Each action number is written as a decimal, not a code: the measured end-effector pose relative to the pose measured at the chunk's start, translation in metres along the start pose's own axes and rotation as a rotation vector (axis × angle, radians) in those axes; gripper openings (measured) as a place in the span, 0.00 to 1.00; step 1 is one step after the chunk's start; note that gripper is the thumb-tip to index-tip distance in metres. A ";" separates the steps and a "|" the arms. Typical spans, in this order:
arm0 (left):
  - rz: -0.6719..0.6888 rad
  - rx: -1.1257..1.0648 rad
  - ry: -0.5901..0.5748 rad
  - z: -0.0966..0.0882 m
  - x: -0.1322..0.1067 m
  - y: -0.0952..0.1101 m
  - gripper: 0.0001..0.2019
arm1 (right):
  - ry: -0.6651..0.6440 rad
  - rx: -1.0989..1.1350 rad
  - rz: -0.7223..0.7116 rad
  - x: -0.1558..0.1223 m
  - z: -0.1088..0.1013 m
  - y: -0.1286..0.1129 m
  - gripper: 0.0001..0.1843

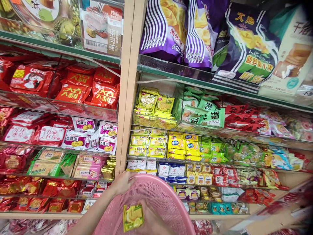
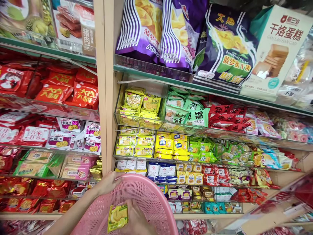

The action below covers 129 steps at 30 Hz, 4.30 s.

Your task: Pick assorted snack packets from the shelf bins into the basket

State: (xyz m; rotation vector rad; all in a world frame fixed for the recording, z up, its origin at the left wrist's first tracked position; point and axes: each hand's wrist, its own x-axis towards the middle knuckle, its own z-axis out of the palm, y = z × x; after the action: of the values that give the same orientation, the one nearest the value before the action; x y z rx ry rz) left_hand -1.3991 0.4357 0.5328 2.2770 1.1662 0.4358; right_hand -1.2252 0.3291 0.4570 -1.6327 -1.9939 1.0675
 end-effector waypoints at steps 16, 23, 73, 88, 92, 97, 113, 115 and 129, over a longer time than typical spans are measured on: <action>-0.001 -0.011 0.013 0.007 0.002 -0.005 0.20 | -0.047 -0.257 -0.121 0.003 -0.010 0.007 0.50; 0.053 -0.057 0.027 0.005 -0.003 -0.007 0.19 | -0.003 -0.321 0.003 -0.001 -0.022 0.003 0.50; -0.092 -0.254 0.129 0.005 -0.010 -0.020 0.23 | 1.017 0.099 -0.179 0.101 -0.319 -0.269 0.13; -0.090 -0.246 0.138 0.007 -0.008 -0.026 0.26 | 0.917 0.380 -0.183 0.095 -0.319 -0.277 0.09; -0.104 -0.242 0.162 0.008 -0.006 -0.028 0.26 | 0.862 0.525 -0.266 0.096 -0.312 -0.284 0.08; -0.113 -0.282 0.167 0.007 -0.007 -0.025 0.26 | 0.840 0.746 -0.375 0.097 -0.305 -0.293 0.06; -0.102 -0.243 0.140 0.004 -0.009 -0.021 0.26 | 0.806 1.022 -0.705 0.042 -0.264 -0.276 0.07; -0.075 -0.258 0.135 0.003 -0.009 -0.018 0.25 | 0.776 0.999 -0.768 0.023 -0.254 -0.272 0.08; -0.008 -0.387 0.087 -0.001 -0.011 -0.013 0.23 | 0.207 0.952 -0.023 -0.037 -0.072 -0.089 0.26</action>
State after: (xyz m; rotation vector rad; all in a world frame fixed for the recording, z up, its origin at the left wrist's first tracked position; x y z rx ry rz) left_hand -1.4142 0.4330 0.5253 1.9344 1.0289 0.6986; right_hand -1.2266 0.3129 0.5760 -1.1132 -1.0637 1.4449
